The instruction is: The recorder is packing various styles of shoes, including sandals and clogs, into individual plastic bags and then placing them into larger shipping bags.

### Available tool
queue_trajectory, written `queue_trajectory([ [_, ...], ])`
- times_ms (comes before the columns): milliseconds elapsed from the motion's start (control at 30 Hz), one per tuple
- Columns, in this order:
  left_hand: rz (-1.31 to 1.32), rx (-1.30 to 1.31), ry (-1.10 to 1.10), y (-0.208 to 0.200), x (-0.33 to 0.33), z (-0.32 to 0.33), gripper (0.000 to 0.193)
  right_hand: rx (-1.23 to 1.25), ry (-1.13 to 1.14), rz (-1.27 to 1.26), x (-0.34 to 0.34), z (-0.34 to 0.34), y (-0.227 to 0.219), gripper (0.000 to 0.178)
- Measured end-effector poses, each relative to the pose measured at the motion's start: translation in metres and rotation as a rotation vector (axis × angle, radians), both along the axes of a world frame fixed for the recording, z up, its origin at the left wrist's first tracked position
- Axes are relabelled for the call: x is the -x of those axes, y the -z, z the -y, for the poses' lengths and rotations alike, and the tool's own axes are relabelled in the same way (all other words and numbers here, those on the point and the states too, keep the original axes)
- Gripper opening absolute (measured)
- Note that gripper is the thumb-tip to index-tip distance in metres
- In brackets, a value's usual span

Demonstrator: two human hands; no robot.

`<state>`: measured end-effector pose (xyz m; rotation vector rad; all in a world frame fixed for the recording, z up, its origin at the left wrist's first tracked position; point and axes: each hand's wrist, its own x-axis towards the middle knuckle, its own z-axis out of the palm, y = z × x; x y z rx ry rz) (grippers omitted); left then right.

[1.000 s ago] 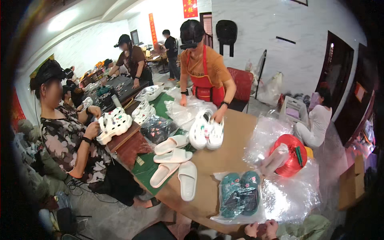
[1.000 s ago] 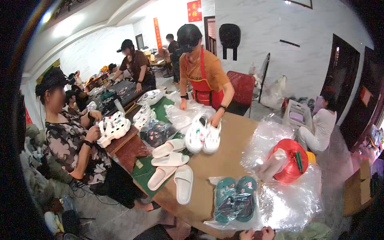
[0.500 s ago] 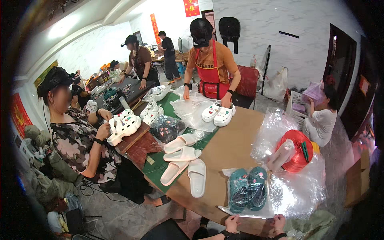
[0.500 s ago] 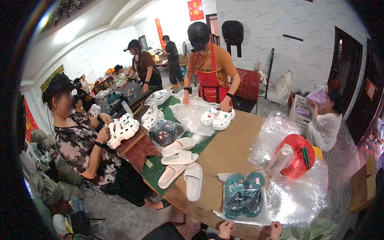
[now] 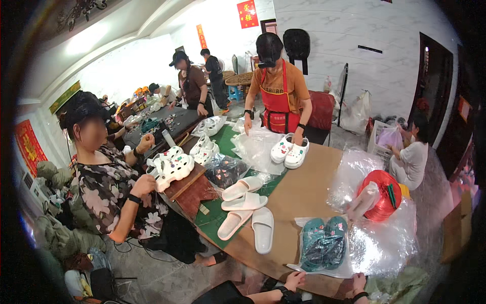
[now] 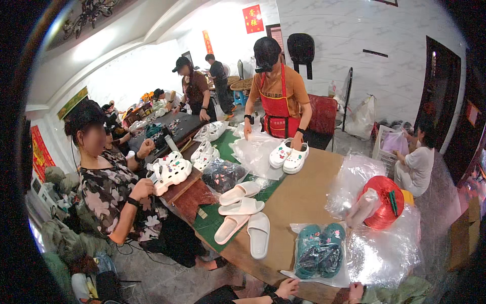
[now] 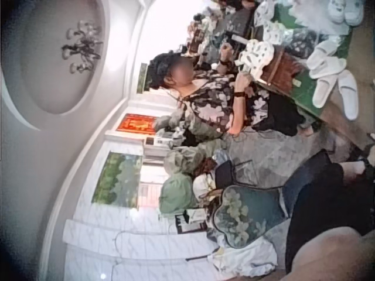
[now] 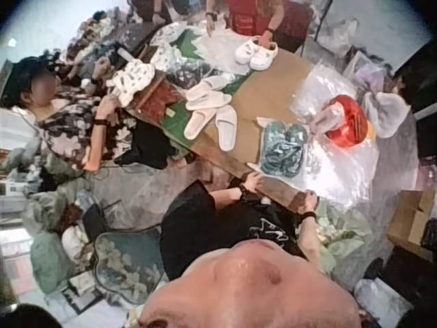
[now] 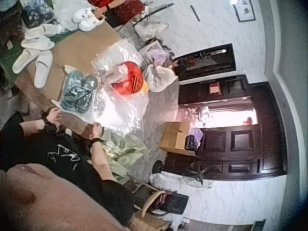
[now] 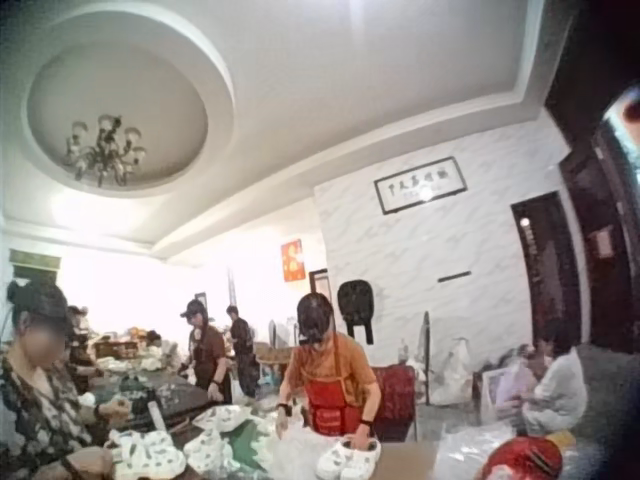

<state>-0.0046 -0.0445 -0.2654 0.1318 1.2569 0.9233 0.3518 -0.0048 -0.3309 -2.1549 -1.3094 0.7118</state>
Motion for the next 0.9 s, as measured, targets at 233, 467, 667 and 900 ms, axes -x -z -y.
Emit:
queue_trajectory([
  [233, 0.234, -0.028, -0.101, 0.006, 0.061, -0.007, 0.025, -0.303, -0.142, -0.063, 0.095, -0.015, -0.103, 0.04],
  [467, 0.168, -0.215, 0.154, 0.006, 0.134, -0.03, 0.027, -0.202, -0.27, -0.352, 0.15, -0.053, -0.132, 0.062],
  [667, 0.106, -0.013, 0.232, -0.026, 0.139, -0.039, 0.055, 0.002, -0.119, -0.187, 0.15, -0.06, -0.117, 0.08],
  [900, 0.055, 0.015, 0.477, -0.064, 0.113, -0.056, 0.072, 0.321, 0.086, -0.668, 0.14, -0.049, -0.102, 0.079],
])
